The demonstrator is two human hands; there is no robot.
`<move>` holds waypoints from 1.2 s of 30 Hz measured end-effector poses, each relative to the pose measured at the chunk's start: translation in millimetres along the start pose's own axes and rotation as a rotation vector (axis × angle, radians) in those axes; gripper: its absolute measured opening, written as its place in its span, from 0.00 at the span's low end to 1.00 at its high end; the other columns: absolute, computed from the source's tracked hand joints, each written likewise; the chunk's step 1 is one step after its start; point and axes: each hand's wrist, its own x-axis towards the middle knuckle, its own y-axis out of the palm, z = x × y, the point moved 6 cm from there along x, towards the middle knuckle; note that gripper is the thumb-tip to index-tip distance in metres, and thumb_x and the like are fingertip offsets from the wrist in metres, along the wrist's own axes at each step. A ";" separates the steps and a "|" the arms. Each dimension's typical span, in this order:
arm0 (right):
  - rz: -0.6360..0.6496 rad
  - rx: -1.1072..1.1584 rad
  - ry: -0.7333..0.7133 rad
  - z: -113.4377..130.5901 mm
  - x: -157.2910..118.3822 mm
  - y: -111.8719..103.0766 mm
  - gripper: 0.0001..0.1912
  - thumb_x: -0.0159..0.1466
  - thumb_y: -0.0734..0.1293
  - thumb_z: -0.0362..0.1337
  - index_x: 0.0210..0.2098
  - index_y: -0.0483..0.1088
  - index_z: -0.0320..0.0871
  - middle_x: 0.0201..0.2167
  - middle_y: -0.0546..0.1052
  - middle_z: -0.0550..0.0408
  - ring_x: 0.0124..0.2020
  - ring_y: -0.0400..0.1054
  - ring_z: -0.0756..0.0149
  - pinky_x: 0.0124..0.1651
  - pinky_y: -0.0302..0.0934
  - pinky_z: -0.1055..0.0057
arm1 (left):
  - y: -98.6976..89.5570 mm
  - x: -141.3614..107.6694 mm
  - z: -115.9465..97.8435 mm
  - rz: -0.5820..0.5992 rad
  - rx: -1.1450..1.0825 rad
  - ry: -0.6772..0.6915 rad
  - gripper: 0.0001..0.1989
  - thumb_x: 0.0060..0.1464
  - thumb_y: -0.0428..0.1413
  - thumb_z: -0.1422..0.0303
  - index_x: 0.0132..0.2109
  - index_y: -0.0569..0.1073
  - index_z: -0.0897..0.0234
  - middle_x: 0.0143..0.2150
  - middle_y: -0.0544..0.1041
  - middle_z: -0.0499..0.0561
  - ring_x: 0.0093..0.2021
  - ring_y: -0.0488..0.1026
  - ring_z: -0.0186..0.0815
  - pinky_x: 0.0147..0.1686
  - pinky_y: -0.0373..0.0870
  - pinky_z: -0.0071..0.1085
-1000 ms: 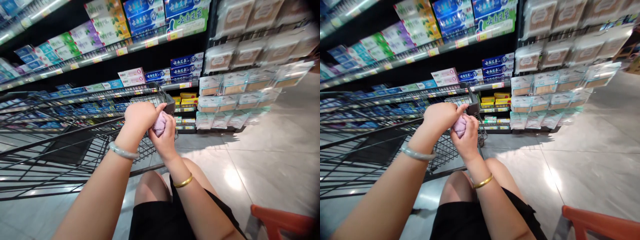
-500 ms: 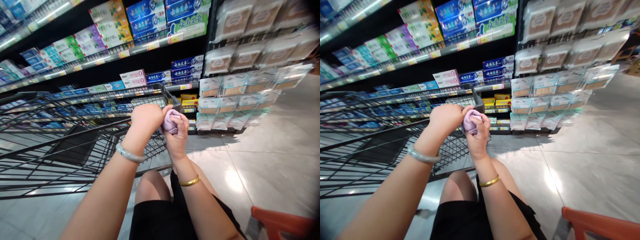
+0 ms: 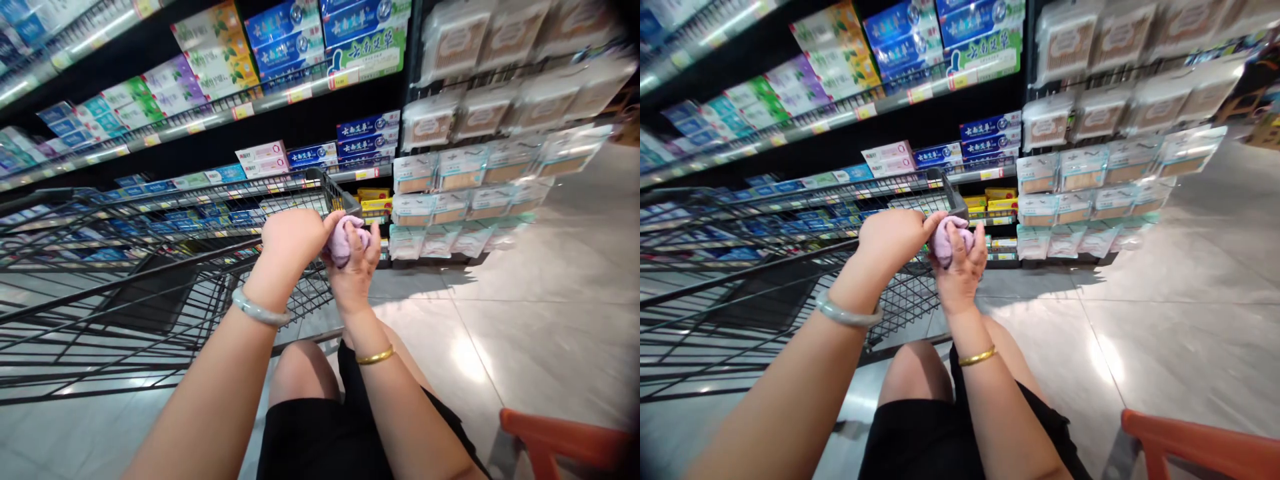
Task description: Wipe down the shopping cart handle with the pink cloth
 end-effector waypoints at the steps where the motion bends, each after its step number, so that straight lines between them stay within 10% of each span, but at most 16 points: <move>1: -0.019 0.022 0.026 -7.6 6.2 -4.8 0.33 0.61 0.75 0.46 0.64 0.67 0.55 0.74 0.49 0.43 0.72 0.54 0.44 0.70 0.54 0.40 | 0.6 -0.1 0.2 -0.001 0.001 0.003 0.45 0.66 0.31 0.39 0.43 0.83 0.68 0.38 0.82 0.68 0.43 0.81 0.54 0.41 0.72 0.40; 6: -0.140 0.105 0.028 -13.9 24.8 -26.7 0.31 0.63 0.72 0.44 0.64 0.67 0.51 0.65 0.66 0.44 0.65 0.65 0.52 0.69 0.61 0.47 | 0.6 0.0 0.5 -0.006 -0.001 0.004 0.48 0.65 0.28 0.38 0.43 0.83 0.68 0.38 0.82 0.68 0.42 0.81 0.54 0.40 0.72 0.41; 11: -0.002 0.162 -0.150 15.5 8.5 -12.8 0.35 0.64 0.69 0.36 0.69 0.59 0.54 0.63 0.73 0.48 0.62 0.70 0.56 0.67 0.65 0.52 | 0.2 0.0 0.9 0.005 -0.008 -0.021 0.49 0.64 0.27 0.38 0.41 0.83 0.67 0.36 0.82 0.67 0.41 0.81 0.56 0.39 0.73 0.42; 20: -0.097 0.286 0.246 -20.4 22.9 -27.4 0.26 0.63 0.68 0.37 0.61 0.68 0.50 0.60 0.74 0.49 0.59 0.71 0.57 0.66 0.64 0.53 | 0.8 -1.1 1.9 0.009 -0.037 -0.026 0.48 0.63 0.28 0.36 0.41 0.83 0.67 0.38 0.83 0.67 0.42 0.81 0.53 0.41 0.72 0.40; 36: -0.055 0.365 -0.086 15.6 14.2 -23.5 0.21 0.61 0.70 0.33 0.54 0.71 0.50 0.52 0.77 0.52 0.54 0.74 0.59 0.60 0.69 0.57 | -1.4 -3.2 0.2 -0.003 -0.001 -0.027 0.46 0.65 0.30 0.39 0.42 0.83 0.67 0.36 0.82 0.65 0.40 0.81 0.53 0.39 0.73 0.39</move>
